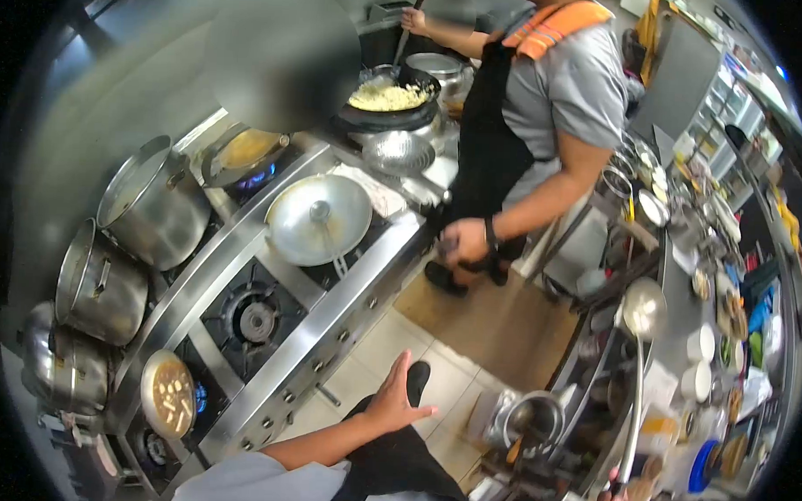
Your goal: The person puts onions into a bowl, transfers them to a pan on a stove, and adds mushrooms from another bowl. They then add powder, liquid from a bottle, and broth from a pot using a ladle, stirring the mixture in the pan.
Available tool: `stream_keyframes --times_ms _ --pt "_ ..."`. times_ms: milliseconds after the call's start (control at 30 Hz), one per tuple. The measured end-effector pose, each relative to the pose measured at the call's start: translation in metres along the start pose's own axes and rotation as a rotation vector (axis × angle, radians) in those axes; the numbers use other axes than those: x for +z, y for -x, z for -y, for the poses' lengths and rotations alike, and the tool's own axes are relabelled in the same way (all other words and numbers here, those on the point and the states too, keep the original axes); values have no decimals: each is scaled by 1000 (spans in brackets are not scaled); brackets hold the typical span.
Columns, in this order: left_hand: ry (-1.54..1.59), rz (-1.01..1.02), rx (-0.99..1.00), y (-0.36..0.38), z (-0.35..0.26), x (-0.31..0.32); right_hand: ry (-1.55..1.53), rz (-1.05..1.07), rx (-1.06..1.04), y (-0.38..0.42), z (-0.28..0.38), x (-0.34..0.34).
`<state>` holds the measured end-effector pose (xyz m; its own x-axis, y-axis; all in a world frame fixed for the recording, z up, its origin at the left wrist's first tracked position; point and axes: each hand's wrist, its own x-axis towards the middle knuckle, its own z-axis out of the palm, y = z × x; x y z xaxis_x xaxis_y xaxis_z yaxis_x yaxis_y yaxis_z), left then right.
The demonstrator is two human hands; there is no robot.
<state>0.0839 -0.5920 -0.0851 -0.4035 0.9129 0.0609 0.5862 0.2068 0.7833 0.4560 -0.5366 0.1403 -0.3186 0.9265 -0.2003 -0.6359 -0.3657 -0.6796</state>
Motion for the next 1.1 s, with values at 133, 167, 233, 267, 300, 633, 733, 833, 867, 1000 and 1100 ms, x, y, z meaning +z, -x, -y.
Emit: stream_keyframes --times_ms 133,167,233,267,300,633,733,833,867,1000,1100 --pt "178 534 -263 87 60 27 -204 7 205 65 -14 -24" --pt "-35 827 -336 100 65 29 -224 45 250 82 -19 -14" --pt "-97 947 -212 161 105 58 -251 136 331 109 -33 1" --pt "59 1109 -216 179 104 52 -313 207 412 122 -39 18" --pt "184 1085 -169 208 143 79 -308 234 442 136 -46 25" --pt "582 793 -359 370 165 -40 -98 488 839 238 -173 103" --pt "441 628 -444 451 190 -88 18 525 922 272 -232 145" --pt "456 511 -503 539 232 -104 357 548 867 308 -312 181" --pt "467 500 -493 564 245 -108 483 617 848 318 -340 195" --pt "532 307 -585 650 291 -128 848 797 737 347 -466 206" --pt "551 183 -697 695 317 -136 1237 846 472 368 -532 209"
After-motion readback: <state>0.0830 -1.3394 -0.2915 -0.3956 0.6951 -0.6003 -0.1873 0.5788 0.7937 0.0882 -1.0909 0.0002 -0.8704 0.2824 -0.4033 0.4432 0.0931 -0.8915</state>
